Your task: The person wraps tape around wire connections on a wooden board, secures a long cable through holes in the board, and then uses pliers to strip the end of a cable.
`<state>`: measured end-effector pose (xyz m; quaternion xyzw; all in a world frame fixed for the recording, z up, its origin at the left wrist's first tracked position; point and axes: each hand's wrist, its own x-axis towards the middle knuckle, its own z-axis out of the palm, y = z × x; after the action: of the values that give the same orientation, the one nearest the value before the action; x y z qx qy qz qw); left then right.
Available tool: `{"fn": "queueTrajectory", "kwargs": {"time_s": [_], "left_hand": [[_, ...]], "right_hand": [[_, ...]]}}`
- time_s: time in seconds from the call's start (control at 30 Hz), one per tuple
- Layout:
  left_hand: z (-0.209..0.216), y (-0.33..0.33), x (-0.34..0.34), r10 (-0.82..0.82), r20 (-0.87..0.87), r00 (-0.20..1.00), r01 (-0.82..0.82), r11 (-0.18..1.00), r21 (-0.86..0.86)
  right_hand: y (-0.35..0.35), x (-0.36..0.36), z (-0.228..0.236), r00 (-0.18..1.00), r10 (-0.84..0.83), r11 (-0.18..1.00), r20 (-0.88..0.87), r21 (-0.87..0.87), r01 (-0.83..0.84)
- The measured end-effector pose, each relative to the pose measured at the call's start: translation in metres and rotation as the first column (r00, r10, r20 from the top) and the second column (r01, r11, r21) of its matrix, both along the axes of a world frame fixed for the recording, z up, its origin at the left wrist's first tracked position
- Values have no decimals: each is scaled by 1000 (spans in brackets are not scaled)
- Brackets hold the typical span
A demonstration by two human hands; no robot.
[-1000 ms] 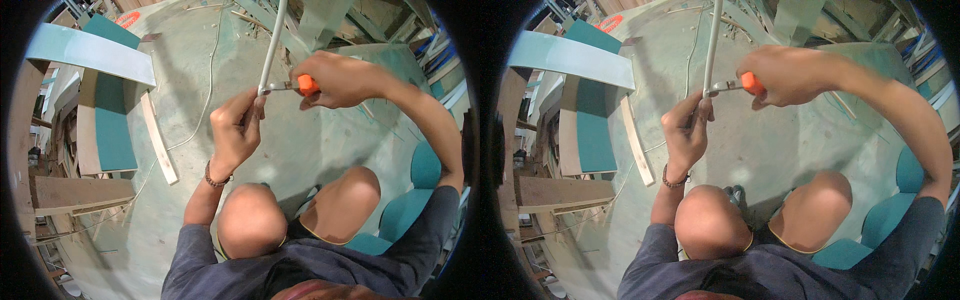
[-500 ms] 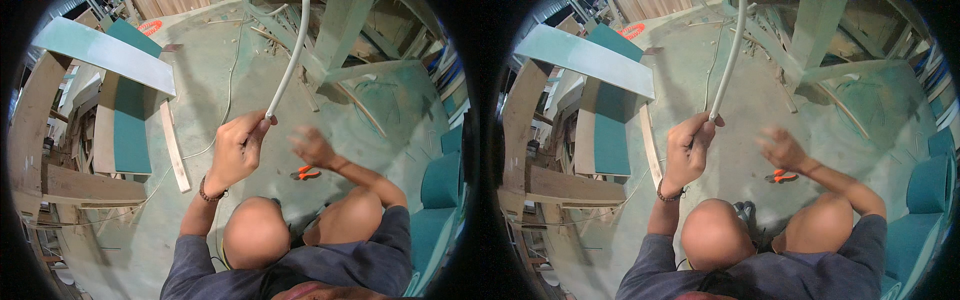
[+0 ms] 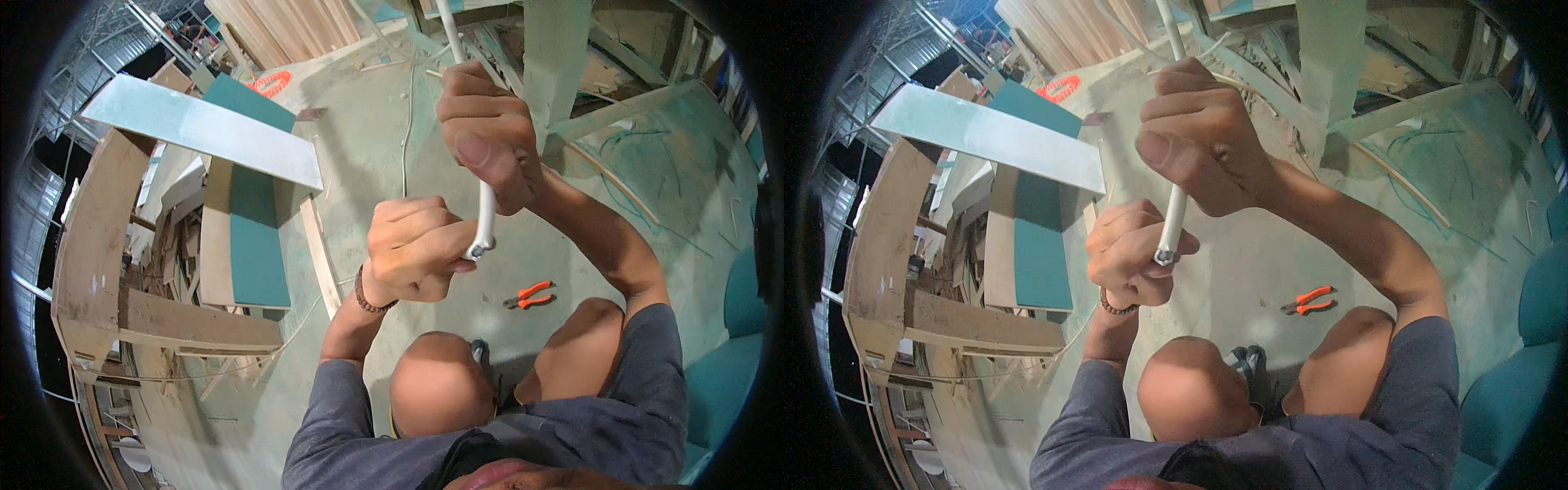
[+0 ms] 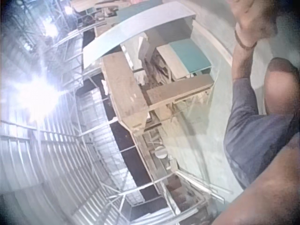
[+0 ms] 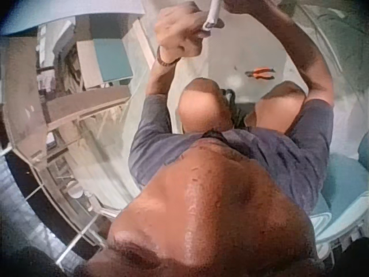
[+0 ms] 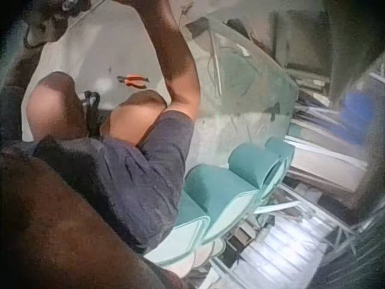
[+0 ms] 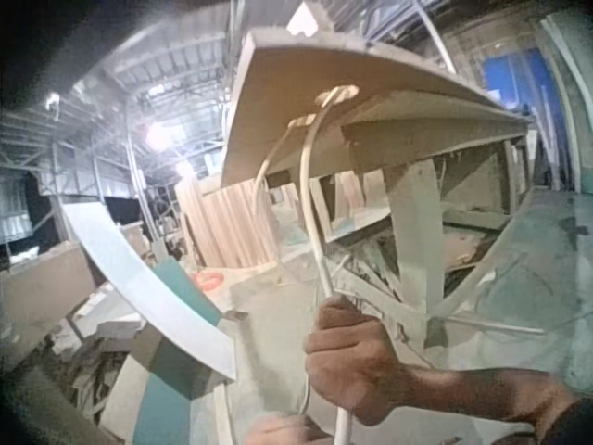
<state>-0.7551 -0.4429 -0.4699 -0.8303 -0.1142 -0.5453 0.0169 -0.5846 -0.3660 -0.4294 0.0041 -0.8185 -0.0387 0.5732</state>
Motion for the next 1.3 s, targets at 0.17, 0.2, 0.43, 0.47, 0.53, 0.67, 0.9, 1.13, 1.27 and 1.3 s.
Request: {"fn": "queueTrajectory", "kwargs": {"time_s": [0.17,0.2,0.43,0.47,0.53,0.67,0.9,1.13,1.27,1.3], "left_hand": [[-16,-25,-5,168,117,979,-83,849,-522],[-22,-27,-9,210,97,973,-100,760,-643],[-23,2,-30,506,-100,857,-477,704,-527],[-18,2,-34,498,-169,851,-515,724,-458],[-8,-7,-42,325,-295,899,-436,735,-519],[-4,-2,-47,-92,-255,963,-96,764,-639],[-1,13,-15,-532,33,846,426,638,-641],[-8,12,22,-397,390,831,546,720,-429],[-7,11,34,-320,616,720,611,713,-343],[-7,11,40,-305,632,712,611,713,-345]], "right_hand": [[-9,20,-4,902,-405,914,151,98,394],[-10,20,-7,869,-470,881,155,140,452],[-2,7,4,787,-557,822,265,313,476],[0,11,8,788,-527,844,318,306,441],[0,15,12,789,-465,882,400,284,376],[-1,20,15,826,-324,945,461,205,257],[2,17,11,960,-2,1000,279,-20,7],[4,10,-2,998,44,987,-44,-155,-50],[-2,11,-5,997,17,997,-75,-77,-23],[0,11,-6,996,11,996,-89,-88,-19]]}}
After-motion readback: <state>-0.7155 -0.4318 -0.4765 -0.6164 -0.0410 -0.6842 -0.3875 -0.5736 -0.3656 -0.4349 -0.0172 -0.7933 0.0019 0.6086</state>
